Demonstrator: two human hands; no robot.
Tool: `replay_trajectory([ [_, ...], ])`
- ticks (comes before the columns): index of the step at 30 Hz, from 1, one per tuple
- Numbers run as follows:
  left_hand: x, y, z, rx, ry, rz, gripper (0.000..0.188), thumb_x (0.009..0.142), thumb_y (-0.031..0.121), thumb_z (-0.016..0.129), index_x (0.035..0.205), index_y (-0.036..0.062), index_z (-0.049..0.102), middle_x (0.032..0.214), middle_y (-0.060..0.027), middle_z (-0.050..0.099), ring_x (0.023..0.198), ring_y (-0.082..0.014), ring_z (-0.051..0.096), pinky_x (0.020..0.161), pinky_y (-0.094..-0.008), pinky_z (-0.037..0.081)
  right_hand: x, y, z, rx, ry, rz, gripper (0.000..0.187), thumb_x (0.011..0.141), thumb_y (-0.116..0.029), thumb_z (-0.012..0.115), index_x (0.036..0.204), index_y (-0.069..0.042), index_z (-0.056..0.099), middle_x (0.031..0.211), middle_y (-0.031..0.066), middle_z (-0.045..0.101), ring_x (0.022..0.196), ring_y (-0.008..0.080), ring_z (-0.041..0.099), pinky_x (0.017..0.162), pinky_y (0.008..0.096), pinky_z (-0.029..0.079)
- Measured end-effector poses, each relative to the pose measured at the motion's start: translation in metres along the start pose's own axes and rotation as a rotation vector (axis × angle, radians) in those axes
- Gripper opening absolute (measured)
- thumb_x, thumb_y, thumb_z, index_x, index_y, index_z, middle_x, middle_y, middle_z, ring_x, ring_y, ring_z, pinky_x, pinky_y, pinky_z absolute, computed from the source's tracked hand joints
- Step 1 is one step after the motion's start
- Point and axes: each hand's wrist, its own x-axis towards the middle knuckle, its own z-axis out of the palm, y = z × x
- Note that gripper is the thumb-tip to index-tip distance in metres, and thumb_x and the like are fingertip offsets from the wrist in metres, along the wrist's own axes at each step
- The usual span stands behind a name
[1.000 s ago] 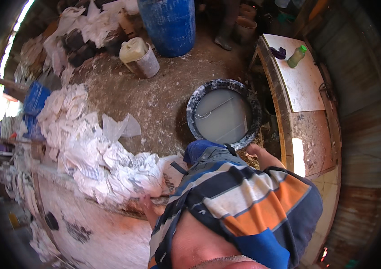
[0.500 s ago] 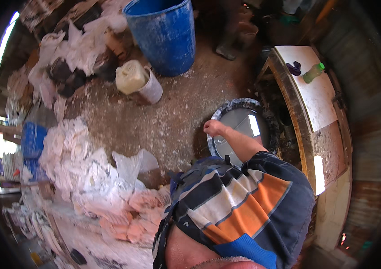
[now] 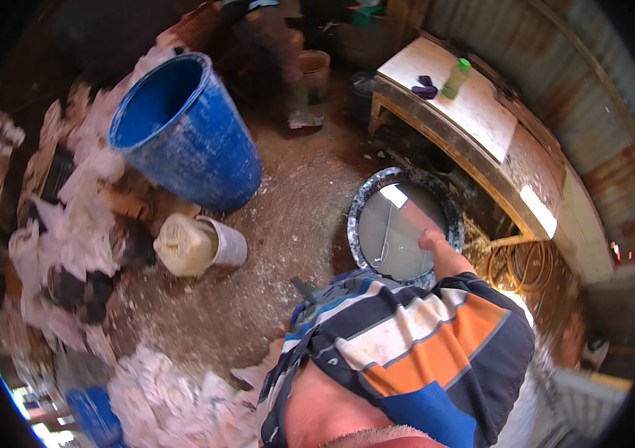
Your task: The person washes their gloved hands in a bucket of water, removes the gloves, and then uses a cup to pour water over their bare hands and arms to rinse them.
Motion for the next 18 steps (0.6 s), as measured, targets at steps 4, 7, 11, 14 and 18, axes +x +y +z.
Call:
replay_trajectory([
  [4, 0.092, 0.002, -0.065, 0.492, -0.01, 0.353, 0.013, 0.078, 0.013, 0.065, 0.081, 0.0011, 0.064, 0.073, -0.0071, 0.062, 0.074, -0.0136, 0.057, 0.07, -0.029, 0.046, 0.008, 0.019, 0.0, 0.246, 0.089, 0.084, 0.047, 0.077, -0.021, 0.05, 0.121, -0.007, 0.058, 0.13, 0.0172, 0.052, 0.121, 0.039, 0.048, 0.101, 0.0471, 0.039],
  [7, 0.159, 0.006, -0.139, 0.678, 0.134, 0.401, 0.012, 0.078, 0.013, 0.065, 0.08, 0.001, 0.064, 0.073, -0.0069, 0.062, 0.074, -0.0135, 0.057, 0.07, -0.0288, 0.046, -0.018, -0.02, -0.037, 0.426, 0.173, 0.225, 0.04, 0.076, -0.019, 0.051, 0.111, -0.005, 0.064, 0.12, 0.0186, 0.058, 0.115, 0.0353, 0.054, 0.099, 0.042, 0.042],
  [11, 0.225, 0.077, -0.217, -0.868, 0.244, -0.096, 0.006, 0.079, 0.005, 0.066, 0.082, 0.0021, 0.062, 0.072, -0.0046, 0.061, 0.073, -0.0142, 0.057, 0.068, -0.0291, 0.046, 0.013, 0.008, -0.071, 0.579, 0.368, 0.406, 0.034, 0.08, -0.029, 0.057, 0.099, -0.004, 0.068, 0.108, 0.0201, 0.063, 0.105, 0.0362, 0.059, 0.091, 0.0414, 0.046],
  [14, 0.262, 0.107, -0.256, -0.705, 0.285, 0.054, 0.008, 0.078, 0.005, 0.068, 0.084, 0.0025, 0.062, 0.073, -0.004, 0.062, 0.072, -0.0147, 0.057, 0.067, -0.0303, 0.047, 0.049, -0.019, -0.154, 0.76, 0.618, 0.692, 0.037, 0.082, -0.036, 0.058, 0.098, -0.004, 0.067, 0.101, 0.0225, 0.064, 0.099, 0.0387, 0.061, 0.087, 0.0431, 0.047],
  [18, 0.284, 0.199, -0.264, -0.581, 0.244, 0.04, 0.01, 0.08, 0.01, 0.067, 0.082, 0.0012, 0.062, 0.075, -0.0058, 0.062, 0.073, -0.0164, 0.056, 0.067, -0.0318, 0.047, 0.167, 0.049, -0.242, 0.735, 0.852, 0.613, 0.033, 0.077, -0.03, 0.057, 0.101, -0.01, 0.068, 0.101, 0.0197, 0.066, 0.099, 0.0358, 0.061, 0.088, 0.0426, 0.045],
])
